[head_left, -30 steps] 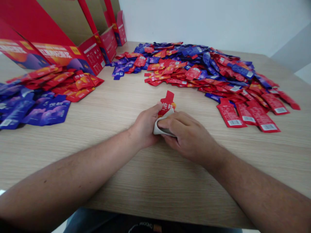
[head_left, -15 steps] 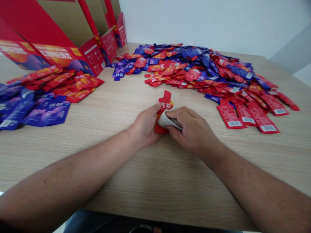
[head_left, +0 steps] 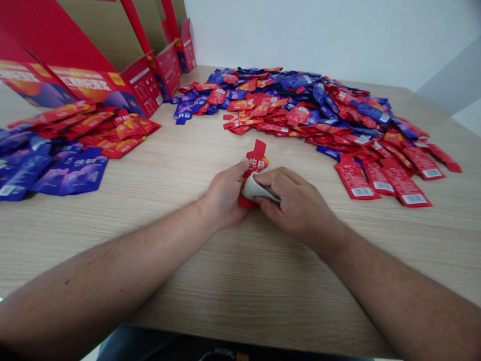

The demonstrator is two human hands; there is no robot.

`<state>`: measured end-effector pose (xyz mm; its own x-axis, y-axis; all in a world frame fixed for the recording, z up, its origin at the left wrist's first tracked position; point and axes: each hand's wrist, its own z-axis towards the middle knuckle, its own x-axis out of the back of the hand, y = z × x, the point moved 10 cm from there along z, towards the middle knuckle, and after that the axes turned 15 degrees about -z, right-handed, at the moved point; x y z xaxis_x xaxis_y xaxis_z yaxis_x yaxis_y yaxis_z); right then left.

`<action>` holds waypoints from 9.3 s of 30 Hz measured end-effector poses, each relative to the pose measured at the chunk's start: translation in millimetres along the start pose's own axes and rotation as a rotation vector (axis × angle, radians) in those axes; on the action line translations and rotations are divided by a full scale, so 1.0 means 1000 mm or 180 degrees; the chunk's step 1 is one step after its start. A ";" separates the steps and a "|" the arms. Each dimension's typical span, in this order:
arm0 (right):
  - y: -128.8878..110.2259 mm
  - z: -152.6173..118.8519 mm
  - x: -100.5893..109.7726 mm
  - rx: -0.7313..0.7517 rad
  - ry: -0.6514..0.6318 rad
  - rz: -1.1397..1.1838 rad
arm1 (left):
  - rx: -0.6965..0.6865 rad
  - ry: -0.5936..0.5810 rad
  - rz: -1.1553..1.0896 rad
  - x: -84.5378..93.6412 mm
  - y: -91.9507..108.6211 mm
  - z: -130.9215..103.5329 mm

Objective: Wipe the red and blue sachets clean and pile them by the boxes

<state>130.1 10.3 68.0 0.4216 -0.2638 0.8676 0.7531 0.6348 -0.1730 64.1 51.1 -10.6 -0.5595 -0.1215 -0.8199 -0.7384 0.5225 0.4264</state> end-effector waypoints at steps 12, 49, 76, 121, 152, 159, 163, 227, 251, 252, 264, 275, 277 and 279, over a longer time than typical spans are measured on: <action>-0.008 0.000 0.002 0.0164 0.0048 0.0082 | 0.0079 -0.0065 0.0074 0.000 -0.003 0.000; -0.002 0.001 -0.002 -0.0018 -0.0046 0.0055 | -0.0009 -0.0276 0.0081 -0.004 -0.001 0.002; 0.031 0.002 -0.009 -0.0095 -0.0211 -0.0004 | -0.0471 0.0267 0.0111 0.017 0.029 0.012; 0.022 0.003 -0.001 -0.0138 -0.0012 -0.0017 | -0.0088 0.0271 0.0131 0.012 0.012 0.009; -0.021 -0.002 -0.014 0.0565 -0.0515 0.0272 | 0.0435 -0.0025 0.0166 0.003 -0.011 -0.002; 0.002 0.002 -0.007 0.0004 -0.0293 0.0149 | 0.0202 -0.0285 0.0004 -0.001 -0.004 0.001; -0.023 -0.002 -0.017 0.0684 -0.0727 0.0329 | 0.0553 -0.0182 0.0183 0.005 -0.013 -0.001; 0.057 0.000 0.041 -0.0902 0.0896 -0.0130 | 0.0334 -0.0625 0.1026 0.007 -0.021 -0.007; 0.032 0.005 0.033 -0.0227 0.0611 -0.0248 | 0.0356 -0.0598 0.0958 0.010 -0.021 -0.006; 0.039 0.005 0.034 -0.0336 0.0650 -0.0246 | 0.0407 -0.0566 0.0963 0.010 -0.021 -0.006; -0.006 0.004 0.006 0.0146 -0.0020 0.0051 | 0.0359 -0.0364 0.0366 0.001 -0.016 -0.004; -0.010 0.003 0.007 0.0220 -0.0026 0.0051 | 0.0495 -0.0589 0.0386 -0.004 -0.018 -0.006; 0.000 0.004 0.010 -0.0031 0.0072 -0.0016 | 0.0424 -0.0552 0.0363 -0.004 -0.016 -0.004; 0.008 0.004 0.013 -0.0254 0.0179 -0.0063 | 0.0378 -0.0468 0.0350 -0.004 -0.015 -0.004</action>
<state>140.1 14.6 79.9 0.4322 -0.3176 0.8440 0.7985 0.5697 -0.1944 75.8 40.5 -12.2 -0.5668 0.0616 -0.8216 -0.6215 0.6227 0.4754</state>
